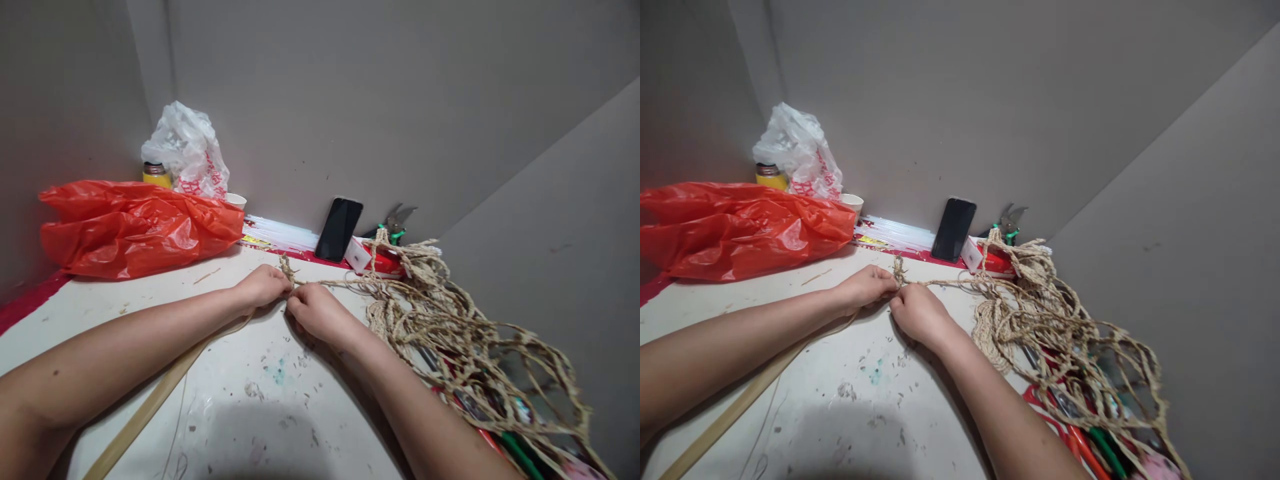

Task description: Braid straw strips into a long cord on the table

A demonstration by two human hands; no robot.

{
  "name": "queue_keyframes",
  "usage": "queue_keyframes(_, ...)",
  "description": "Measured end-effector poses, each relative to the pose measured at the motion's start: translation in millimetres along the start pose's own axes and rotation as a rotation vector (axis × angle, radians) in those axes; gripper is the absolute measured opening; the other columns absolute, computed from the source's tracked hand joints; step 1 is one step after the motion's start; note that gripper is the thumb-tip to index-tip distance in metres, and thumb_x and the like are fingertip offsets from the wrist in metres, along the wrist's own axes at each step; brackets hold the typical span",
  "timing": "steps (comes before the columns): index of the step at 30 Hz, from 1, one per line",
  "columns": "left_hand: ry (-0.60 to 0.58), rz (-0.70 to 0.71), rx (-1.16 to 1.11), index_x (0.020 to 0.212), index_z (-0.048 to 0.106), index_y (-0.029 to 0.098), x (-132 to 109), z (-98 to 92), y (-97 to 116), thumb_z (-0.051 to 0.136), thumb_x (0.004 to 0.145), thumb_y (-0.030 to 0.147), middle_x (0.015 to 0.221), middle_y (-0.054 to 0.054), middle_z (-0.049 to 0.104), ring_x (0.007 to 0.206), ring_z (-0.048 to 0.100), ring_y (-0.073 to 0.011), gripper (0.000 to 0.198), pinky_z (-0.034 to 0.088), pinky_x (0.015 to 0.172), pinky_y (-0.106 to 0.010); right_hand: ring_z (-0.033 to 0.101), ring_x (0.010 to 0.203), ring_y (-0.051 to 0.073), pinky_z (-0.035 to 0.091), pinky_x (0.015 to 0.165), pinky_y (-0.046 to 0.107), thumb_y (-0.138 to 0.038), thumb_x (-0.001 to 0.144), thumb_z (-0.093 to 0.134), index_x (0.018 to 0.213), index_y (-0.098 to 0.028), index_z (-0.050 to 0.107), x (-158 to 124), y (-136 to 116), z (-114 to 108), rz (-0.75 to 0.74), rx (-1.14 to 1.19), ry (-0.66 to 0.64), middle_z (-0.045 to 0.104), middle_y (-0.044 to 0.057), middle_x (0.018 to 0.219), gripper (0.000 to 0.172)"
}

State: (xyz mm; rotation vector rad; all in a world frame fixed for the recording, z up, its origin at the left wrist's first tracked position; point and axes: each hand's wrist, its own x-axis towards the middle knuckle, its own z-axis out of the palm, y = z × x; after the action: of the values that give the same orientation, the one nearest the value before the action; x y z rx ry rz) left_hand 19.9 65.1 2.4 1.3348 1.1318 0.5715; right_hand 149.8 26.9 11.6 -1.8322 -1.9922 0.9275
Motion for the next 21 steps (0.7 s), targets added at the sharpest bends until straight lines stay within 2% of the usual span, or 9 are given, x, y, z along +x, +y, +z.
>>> queue_keyframes(2, -0.004, -0.001, -0.003, 0.051, 0.042, 0.017, 1, -1.1, -1, 0.053, 0.072, 0.020, 0.038, 0.007, 0.032, 0.033, 0.022, -0.0048, 0.024, 0.010, 0.037, -0.023, 0.049, 0.050, 0.015, 0.028, 0.049, 0.026, -0.019, 0.075, 0.048, 0.056, -0.018, 0.054, -2, -2, 5, -0.071, -0.152, 0.116, 0.060, 0.007, 0.054, 0.020)
queue_keyframes(4, -0.007, 0.003, 0.010, 0.052, 0.043, 0.017, 1, -2.6, 0, 0.053, 0.072, 0.018, 0.038, 0.007, 0.033, 0.033, 0.023, -0.0052, 0.022, 0.011, 0.037, -0.023, 0.050, 0.056, 0.016, 0.028, 0.052, 0.027, -0.019, 0.075, 0.048, 0.058, -0.018, 0.055, -6, -5, 3, -0.118, -0.256, 0.155, 0.063, 0.009, 0.062, 0.018)
queue_keyframes(8, -0.068, -0.017, -0.041, 0.052, 0.042, 0.017, 0, -7.9, 5, 0.052, 0.070, 0.014, 0.039, 0.007, 0.032, 0.033, 0.021, -0.0042, 0.021, 0.010, 0.037, -0.023, 0.046, 0.046, 0.013, 0.029, 0.048, 0.025, -0.026, 0.078, 0.050, 0.056, -0.018, 0.054, -12, -5, -20, -0.119, -0.113, -0.061, 0.057, 0.002, 0.051, 0.024)
queue_keyframes(9, -0.107, -0.024, -0.083, 0.052, 0.039, 0.017, 0, -9.7, 7, 0.052, 0.071, 0.015, 0.040, 0.007, 0.032, 0.034, 0.020, -0.0037, 0.023, 0.009, 0.038, -0.022, 0.045, 0.044, 0.012, 0.030, 0.047, 0.024, -0.030, 0.080, 0.049, 0.057, -0.018, 0.054, -11, -3, -27, -0.100, -0.033, -0.060, 0.054, 0.000, 0.048, 0.026)
queue_keyframes(13, -0.247, -0.036, -0.214, 0.054, 0.037, 0.018, -1, -16.0, 13, 0.053, 0.070, 0.017, 0.044, 0.008, 0.028, 0.036, 0.019, -0.0028, 0.023, 0.008, 0.038, -0.021, 0.054, 0.056, 0.014, 0.038, 0.052, 0.023, -0.040, 0.084, 0.047, 0.064, -0.017, 0.056, 0, 7, -38, -0.081, 0.215, 0.211, 0.060, 0.003, 0.060, 0.031)
queue_keyframes(14, -0.264, -0.033, -0.223, 0.055, 0.037, 0.018, -1, -17.0, 13, 0.054, 0.069, 0.017, 0.045, 0.008, 0.028, 0.037, 0.019, -0.0029, 0.022, 0.008, 0.038, -0.020, 0.055, 0.061, 0.015, 0.040, 0.054, 0.023, -0.040, 0.084, 0.047, 0.066, -0.017, 0.056, 3, 9, -35, -0.084, 0.299, 0.197, 0.061, 0.004, 0.065, 0.030)
queue_keyframes(17, -0.279, -0.003, -0.203, 0.056, 0.038, 0.018, -1, -18.9, 12, 0.055, 0.069, 0.019, 0.046, 0.008, 0.028, 0.037, 0.019, -0.0030, 0.022, 0.009, 0.039, -0.020, 0.052, 0.051, 0.011, 0.039, 0.048, 0.022, -0.040, 0.085, 0.046, 0.068, -0.017, 0.054, 9, 10, -20, -0.018, 0.621, -0.060, 0.059, 0.003, 0.062, 0.030)
queue_keyframes(19, -0.275, 0.035, -0.150, 0.057, 0.040, 0.018, 0, -19.5, 11, 0.055, 0.071, 0.022, 0.046, 0.008, 0.030, 0.038, 0.020, -0.0035, 0.021, 0.010, 0.039, -0.020, 0.037, 0.037, 0.007, 0.028, 0.037, 0.019, -0.040, 0.084, 0.047, 0.065, -0.017, 0.051, 11, 10, -13, 0.043, 0.748, -0.184, 0.049, -0.002, 0.051, 0.030)
queue_keyframes(21, -0.284, 0.070, -0.062, 0.059, 0.047, 0.016, 0, -20.0, 9, 0.054, 0.073, 0.025, 0.047, 0.006, 0.036, 0.038, 0.021, -0.0041, 0.018, 0.013, 0.039, -0.021, 0.022, 0.033, 0.004, 0.015, 0.032, 0.017, -0.039, 0.083, 0.049, 0.063, -0.017, 0.050, 12, 11, -12, 0.089, 0.772, -0.236, 0.037, -0.007, 0.044, 0.029)
